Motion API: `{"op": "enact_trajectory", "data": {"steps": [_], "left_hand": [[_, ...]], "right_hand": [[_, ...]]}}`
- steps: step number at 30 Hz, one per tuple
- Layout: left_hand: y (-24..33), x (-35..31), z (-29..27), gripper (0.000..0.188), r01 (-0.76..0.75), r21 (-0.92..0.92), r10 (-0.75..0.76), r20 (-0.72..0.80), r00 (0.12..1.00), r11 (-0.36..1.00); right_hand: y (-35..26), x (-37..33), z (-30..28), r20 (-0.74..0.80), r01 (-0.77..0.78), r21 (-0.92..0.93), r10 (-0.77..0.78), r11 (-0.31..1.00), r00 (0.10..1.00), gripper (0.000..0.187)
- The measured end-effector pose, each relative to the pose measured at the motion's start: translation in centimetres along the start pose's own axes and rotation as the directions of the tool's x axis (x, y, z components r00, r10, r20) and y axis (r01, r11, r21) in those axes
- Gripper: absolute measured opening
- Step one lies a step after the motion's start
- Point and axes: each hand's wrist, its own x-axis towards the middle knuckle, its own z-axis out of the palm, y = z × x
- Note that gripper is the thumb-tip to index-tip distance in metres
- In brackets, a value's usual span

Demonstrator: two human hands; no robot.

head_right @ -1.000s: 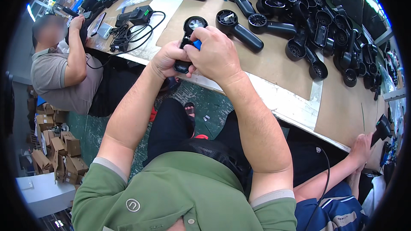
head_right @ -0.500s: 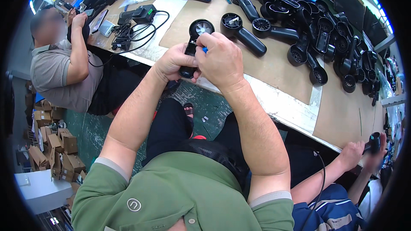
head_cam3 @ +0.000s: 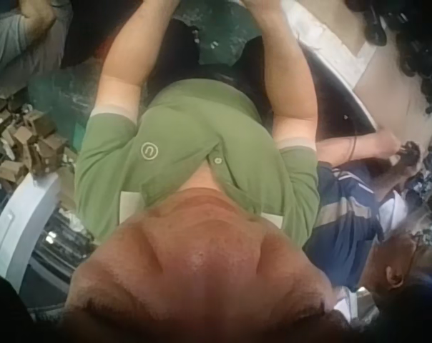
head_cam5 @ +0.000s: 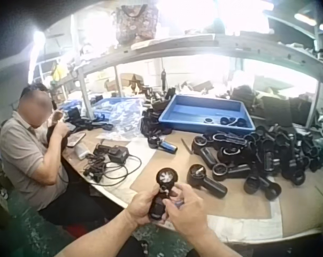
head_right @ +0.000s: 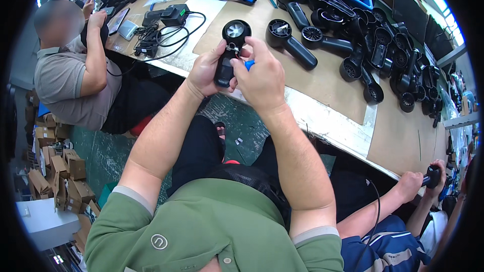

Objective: Assembling and inspecting handheld electronic components at a factory workbench.

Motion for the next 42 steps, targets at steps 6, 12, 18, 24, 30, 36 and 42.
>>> {"op": "enact_trajectory", "data": {"steps": [6,12,18,24,30,36,42], "left_hand": [[-1.1,0.0,0.6,0.052,-0.089,0.056,0.097,-0.173,0.98,0.995],[-1.3,0.2,0.2,0.049,-0.11,0.046,0.118,-0.238,0.964,0.993],[-1.5,0.2,0.1,0.044,-0.139,0.1,0.159,-0.238,0.958,0.985],[-2.2,-0.3,0.8,0.037,-0.213,0.171,0.248,-0.218,0.944,0.962],[-3.7,-1.3,-0.4,0.041,-0.349,0.122,0.362,-0.1,0.927,0.929],[-6.2,-4.3,0.5,0.045,-0.438,0.046,0.439,-0.166,0.883,0.898],[-6.1,-6.2,3.4,0.041,-0.437,-0.094,0.409,-0.224,0.885,0.895]], "right_hand": [[0.5,-1.3,1.0,-0.082,-0.107,0.153,0.121,0.982,0.989,0.026],[0.6,-0.9,1.1,-0.074,-0.129,0.116,0.138,0.985,0.988,0.017],[1.0,-0.7,1.3,-0.137,0.063,-0.057,-0.07,0.996,0.988,0.011],[0.4,-1.1,1.4,-0.158,0.089,-0.099,-0.104,0.991,0.982,0.007],[-0.9,-1.4,1.0,-0.009,-0.244,0.268,0.256,0.932,0.967,0.013],[-2.8,-2.1,-0.1,0.186,-0.393,0.28,0.352,0.876,0.917,0.016],[-2.8,-3.5,0.0,0.192,-0.287,0.269,0.241,0.919,0.951,0.015]]}}
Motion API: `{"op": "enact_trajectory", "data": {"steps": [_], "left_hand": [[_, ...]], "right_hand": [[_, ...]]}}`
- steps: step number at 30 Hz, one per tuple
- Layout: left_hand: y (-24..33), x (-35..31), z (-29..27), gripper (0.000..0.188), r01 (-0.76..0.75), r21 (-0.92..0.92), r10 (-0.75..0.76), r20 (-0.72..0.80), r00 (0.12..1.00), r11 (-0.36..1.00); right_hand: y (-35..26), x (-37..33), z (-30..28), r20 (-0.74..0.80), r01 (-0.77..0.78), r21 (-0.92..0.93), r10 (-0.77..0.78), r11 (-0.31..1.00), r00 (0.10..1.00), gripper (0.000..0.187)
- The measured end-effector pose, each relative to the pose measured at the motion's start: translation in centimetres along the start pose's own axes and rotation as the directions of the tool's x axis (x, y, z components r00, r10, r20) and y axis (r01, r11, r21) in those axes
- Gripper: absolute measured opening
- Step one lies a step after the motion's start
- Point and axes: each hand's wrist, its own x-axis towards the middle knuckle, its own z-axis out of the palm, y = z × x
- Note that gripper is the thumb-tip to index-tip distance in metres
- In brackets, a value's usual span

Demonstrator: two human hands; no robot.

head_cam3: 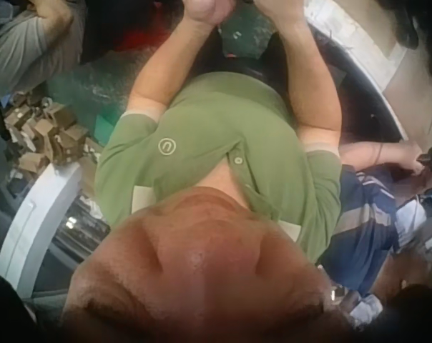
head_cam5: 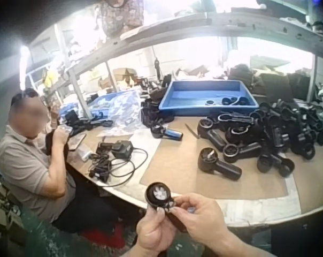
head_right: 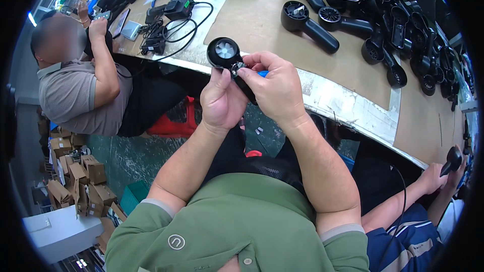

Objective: Assembling and inspecting handheld electronic components at a factory workbench.

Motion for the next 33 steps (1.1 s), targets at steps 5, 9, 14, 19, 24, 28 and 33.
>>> {"op": "enact_trajectory", "data": {"steps": [5,9,14,19,24,28,33], "left_hand": [[1.3,-1.1,-0.7,0.041,0.068,-0.003,-0.068,-0.049,0.996,0.998],[2.1,-1.9,-0.8,0.04,0.078,0.055,-0.075,-0.048,0.996,0.995],[2.5,-2.8,-0.7,0.039,0.193,0.106,-0.178,-0.137,0.974,0.976],[2.7,-3.1,-0.6,0.04,0.18,0.089,-0.16,-0.199,0.967,0.98],[3.2,-3.2,0.0,0.041,0.227,0.147,-0.194,-0.209,0.959,0.963],[3.4,-3.1,0.1,0.046,0.252,0.102,-0.231,-0.18,0.956,0.962],[3.2,-3.1,0.8,0.045,0.295,0.118,-0.242,-0.332,0.912,0.948]], "right_hand": [[0.2,-0.6,-0.8,0.105,0.267,-0.284,-0.247,0.921,0.963,0.015],[0.3,-0.3,-1.4,0.287,0.459,-0.497,-0.359,0.737,0.888,0.014],[0.1,-0.1,-1.5,0.317,0.461,-0.521,-0.338,0.719,0.886,0.012],[0.1,-0.6,-0.9,0.366,0.472,-0.391,-0.337,0.79,0.867,0.009],[0.0,-0.6,-1.0,0.393,0.505,-0.443,-0.346,0.741,0.852,0.012],[1.4,-1.1,-1.1,0.256,0.404,-0.389,-0.324,0.828,0.911,0.012],[2.8,-1.8,-1.0,0.072,0.289,-0.29,-0.281,0.912,0.957,0.013]]}}
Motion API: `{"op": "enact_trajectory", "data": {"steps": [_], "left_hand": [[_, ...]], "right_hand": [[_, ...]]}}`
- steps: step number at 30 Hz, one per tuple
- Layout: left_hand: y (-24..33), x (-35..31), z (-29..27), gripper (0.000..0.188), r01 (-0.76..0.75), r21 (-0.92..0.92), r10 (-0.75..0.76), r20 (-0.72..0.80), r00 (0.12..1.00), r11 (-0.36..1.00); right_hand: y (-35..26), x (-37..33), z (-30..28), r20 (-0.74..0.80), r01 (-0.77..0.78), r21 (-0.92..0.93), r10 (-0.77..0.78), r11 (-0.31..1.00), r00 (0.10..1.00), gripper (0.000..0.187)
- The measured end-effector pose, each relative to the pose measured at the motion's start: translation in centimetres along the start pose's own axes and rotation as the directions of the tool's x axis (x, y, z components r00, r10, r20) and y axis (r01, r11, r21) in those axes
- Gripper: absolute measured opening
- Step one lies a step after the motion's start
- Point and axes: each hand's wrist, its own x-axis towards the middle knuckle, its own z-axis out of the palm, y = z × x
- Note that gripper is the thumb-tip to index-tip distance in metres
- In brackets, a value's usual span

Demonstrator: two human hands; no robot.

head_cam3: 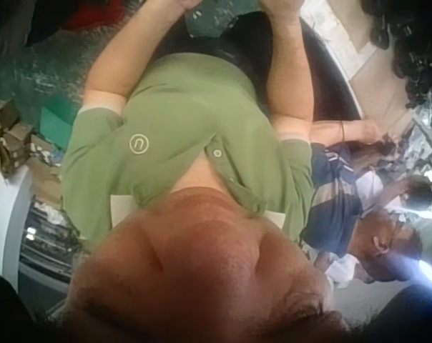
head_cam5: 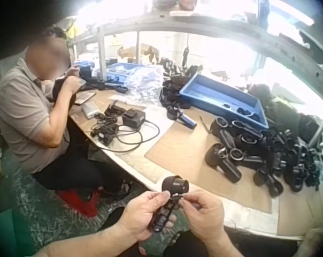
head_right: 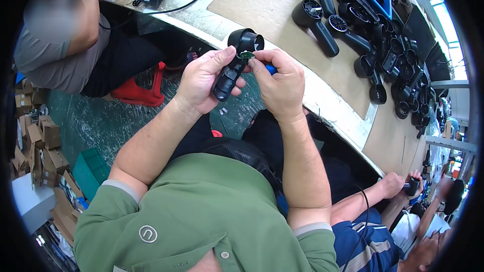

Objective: Assembling and inspecting handheld electronic components at a factory workbench.

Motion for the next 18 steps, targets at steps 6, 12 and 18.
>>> {"op": "enact_trajectory", "data": {"steps": [6,12,18], "left_hand": [[0.34,-0.32,0.31,0.041,0.007,0.033,-0.006,-0.042,0.999,0.999],[0.57,-0.47,0.39,0.034,0.017,0.026,-0.016,-0.058,0.998,1.0],[0.59,-0.48,0.11,0.031,0.036,0.005,-0.036,-0.061,0.997,0.999]], "right_hand": [[-0.01,-0.72,0.85,-0.085,-0.002,0.051,0.006,0.999,0.996,0.011],[0.36,-0.58,1.02,-0.078,0.182,-0.083,-0.188,0.98,0.979,0.013],[0.27,-0.55,1.14,-0.05,0.247,-0.172,-0.259,0.954,0.965,0.013]]}}
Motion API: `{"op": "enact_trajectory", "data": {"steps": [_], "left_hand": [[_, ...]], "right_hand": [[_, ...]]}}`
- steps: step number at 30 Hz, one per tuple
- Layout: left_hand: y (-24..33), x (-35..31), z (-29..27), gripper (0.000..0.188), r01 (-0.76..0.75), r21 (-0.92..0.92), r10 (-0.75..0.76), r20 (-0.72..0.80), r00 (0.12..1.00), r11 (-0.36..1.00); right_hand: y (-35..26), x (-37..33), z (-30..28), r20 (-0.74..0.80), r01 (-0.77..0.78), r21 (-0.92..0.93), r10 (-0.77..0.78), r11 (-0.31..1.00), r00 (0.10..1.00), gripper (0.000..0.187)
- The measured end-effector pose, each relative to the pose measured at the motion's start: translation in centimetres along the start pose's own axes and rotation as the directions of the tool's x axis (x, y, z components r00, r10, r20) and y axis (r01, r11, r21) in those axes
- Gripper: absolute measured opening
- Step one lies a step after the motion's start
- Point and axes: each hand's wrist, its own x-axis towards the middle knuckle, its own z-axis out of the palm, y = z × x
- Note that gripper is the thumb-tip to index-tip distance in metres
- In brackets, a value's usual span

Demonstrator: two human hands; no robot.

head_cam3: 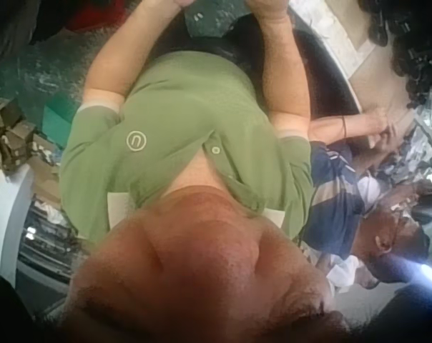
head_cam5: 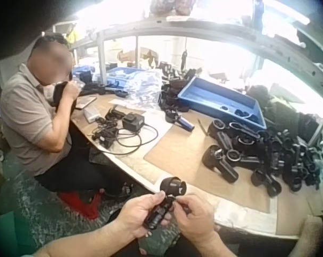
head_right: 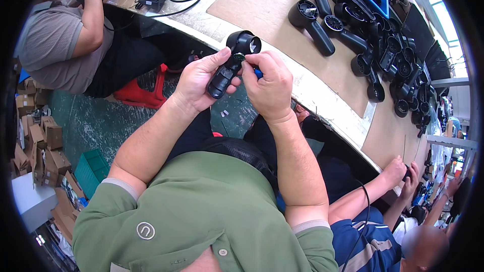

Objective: Assembling and inspecting handheld electronic components at a factory workbench.

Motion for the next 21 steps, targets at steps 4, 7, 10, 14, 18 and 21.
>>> {"op": "enact_trajectory", "data": {"steps": [4,7,10,14,18,21], "left_hand": [[0.0,0.1,-0.2,0.03,-0.001,-0.006,0.001,0.01,1.0,1.0],[0.1,0.2,-0.6,0.029,-0.005,-0.025,0.006,0.042,0.999,1.0],[0.3,0.3,-0.8,0.027,-0.003,-0.02,0.004,0.049,0.999,1.0],[0.5,0.4,-1.0,0.026,0.0,-0.007,0.0,0.064,0.998,1.0],[0.6,0.5,-1.4,0.027,0.008,0.021,-0.01,0.091,0.996,1.0],[0.5,0.5,-2.1,0.025,0.007,-0.02,-0.004,0.13,0.992,1.0]], "right_hand": [[-0.1,0.1,0.1,-0.001,0.016,-0.023,-0.016,1.0,1.0,0.012],[-0.3,0.3,0.3,0.0,0.035,-0.051,-0.035,0.998,0.999,0.012],[-0.8,0.8,0.2,0.013,0.057,-0.081,-0.056,0.995,0.998,0.01],[-1.1,1.0,0.3,0.025,0.077,-0.115,-0.074,0.99,0.997,0.009],[-1.0,1.0,0.4,0.016,0.062,-0.127,-0.061,0.99,0.998,0.009],[-0.7,0.7,0.8,0.03,0.089,-0.122,-0.086,0.989,0.996,0.01]]}}
